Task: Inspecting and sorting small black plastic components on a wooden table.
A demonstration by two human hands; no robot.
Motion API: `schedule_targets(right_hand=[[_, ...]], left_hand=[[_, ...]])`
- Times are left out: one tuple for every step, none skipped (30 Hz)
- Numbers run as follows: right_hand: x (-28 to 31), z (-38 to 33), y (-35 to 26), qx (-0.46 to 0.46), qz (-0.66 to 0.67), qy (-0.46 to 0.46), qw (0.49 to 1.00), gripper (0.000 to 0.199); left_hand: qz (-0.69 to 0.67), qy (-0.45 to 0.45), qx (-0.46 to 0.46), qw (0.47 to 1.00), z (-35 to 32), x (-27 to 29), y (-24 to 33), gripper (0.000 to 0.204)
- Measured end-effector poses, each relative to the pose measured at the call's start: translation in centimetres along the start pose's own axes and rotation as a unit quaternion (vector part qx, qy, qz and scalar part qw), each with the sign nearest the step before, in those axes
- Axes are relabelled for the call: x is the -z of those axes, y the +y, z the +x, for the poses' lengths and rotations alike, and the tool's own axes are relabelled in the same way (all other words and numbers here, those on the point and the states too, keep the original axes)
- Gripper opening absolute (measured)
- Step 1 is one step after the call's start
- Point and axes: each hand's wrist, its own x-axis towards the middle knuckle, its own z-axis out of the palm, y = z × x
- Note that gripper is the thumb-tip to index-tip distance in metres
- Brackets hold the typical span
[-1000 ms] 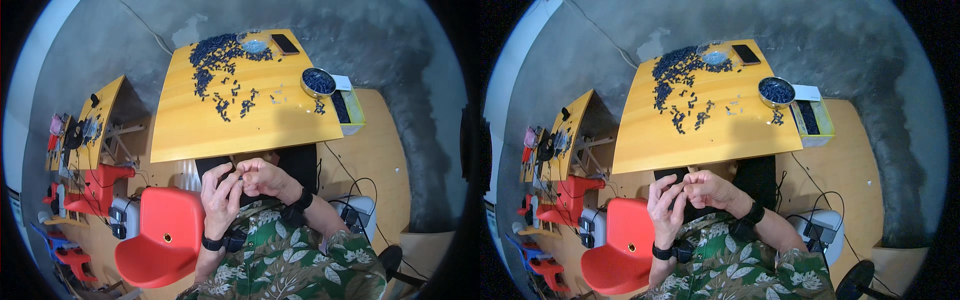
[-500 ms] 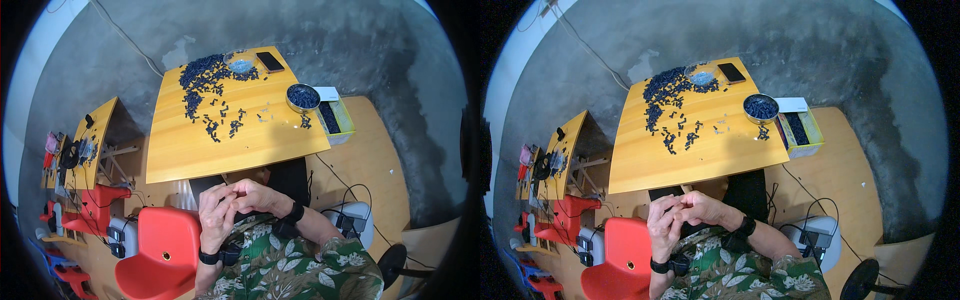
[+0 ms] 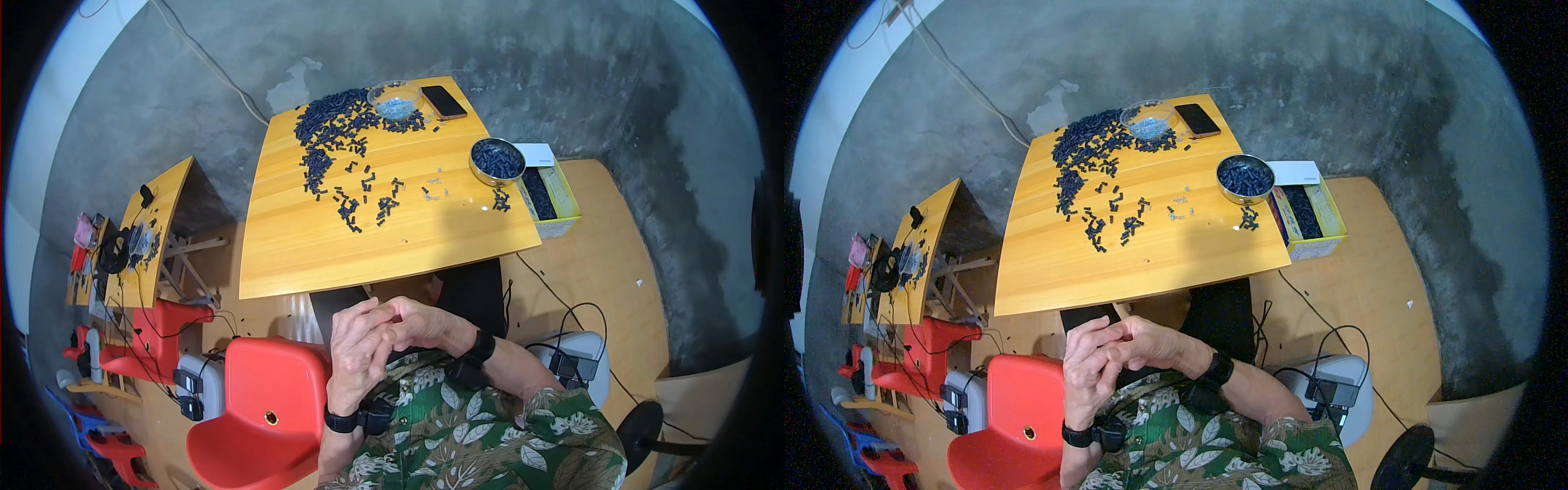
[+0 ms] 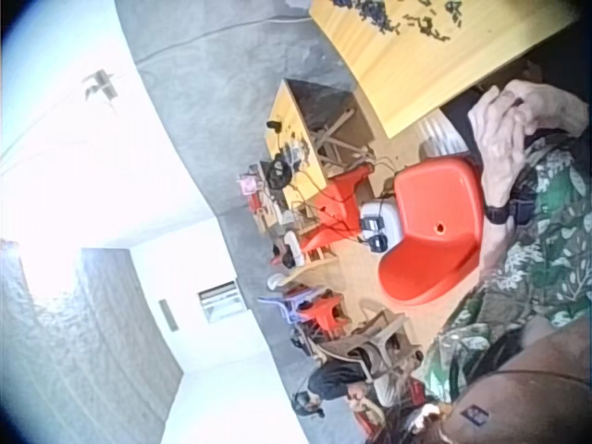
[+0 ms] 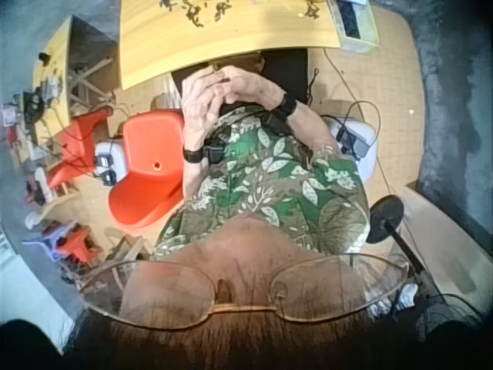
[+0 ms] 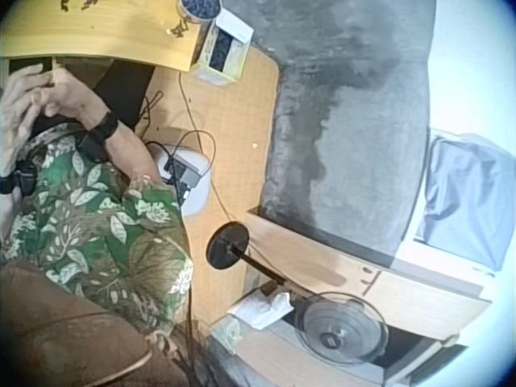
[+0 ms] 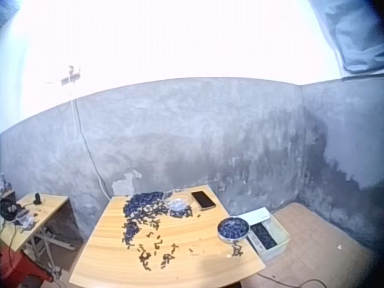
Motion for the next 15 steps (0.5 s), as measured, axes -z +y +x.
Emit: schedule_targets(right_hand=[[0.03,0.04,0.06,0.003,0.008,-0.001,1.000,0.035],[0.10,0.06,0.11,0.003,0.008,-0.001,1.000,0.035],[0.15,0.08,0.18,0.007,-0.003,0.004,1.000,0.035],[0.20,0.11,0.24,0.010,-0.013,0.009,1.000,0.035],[0.22,0.16,0.29,0.010,-0.013,0.009,1.000,0.035],[0.21,0.20,0.32,0.012,-0.012,0.010,1.000,0.035],[0.19,0.22,0.31,0.010,-0.008,0.007,1.000,0.035],[0.14,0.23,0.28,0.013,-0.012,0.011,1.000,0.035],[0.08,0.22,0.22,0.011,-0.014,0.010,1.000,0.035],[0.01,0.20,0.18,0.008,-0.016,0.009,1.000,0.035],[-0.08,0.16,0.16,0.008,-0.016,0.008,1.000,0.035],[-0.17,0.10,0.19,0.002,-0.009,0.027,1.000,0.035],[-0.21,0.07,0.21,-0.004,-0.002,0.046,0.999,0.036],[-0.13,0.05,0.17,-0.004,-0.002,0.046,0.999,0.036],[0.02,0.02,0.11,-0.006,-0.023,0.032,0.999,0.038]], left_hand=[[0.000,0.000,-0.001,1.000,0.04,-0.03,-0.05,0.015],[-0.003,-0.002,-0.004,1.000,0.06,-0.08,-0.07,0.015],[-0.006,-0.004,-0.006,1.000,0.06,-0.09,-0.07,0.015],[-0.006,-0.004,-0.006,1.000,0.05,-0.09,-0.07,0.015],[-0.007,-0.002,-0.005,1.000,0.05,-0.09,-0.08,0.014],[-0.011,0.001,-0.002,1.000,0.06,-0.09,-0.08,0.014],[-0.008,0.000,-0.005,1.000,0.07,-0.12,-0.09,0.014],[-0.008,0.002,-0.006,1.000,0.07,-0.14,-0.10,0.013],[-0.009,0.003,-0.007,1.000,0.08,-0.14,-0.12,0.013],[-0.009,0.004,-0.007,1.000,0.08,-0.12,-0.14,0.013],[-0.007,0.005,-0.008,1.000,0.09,-0.08,-0.16,0.012],[-0.005,0.007,-0.009,1.000,0.07,-0.04,-0.17,0.012],[-0.004,0.008,-0.008,1.000,0.05,-0.03,-0.15,0.012],[-0.012,0.000,-0.004,1.000,0.05,-0.05,-0.13,0.012],[-0.020,-0.009,0.000,1.000,0.07,-0.07,-0.13,0.012]])
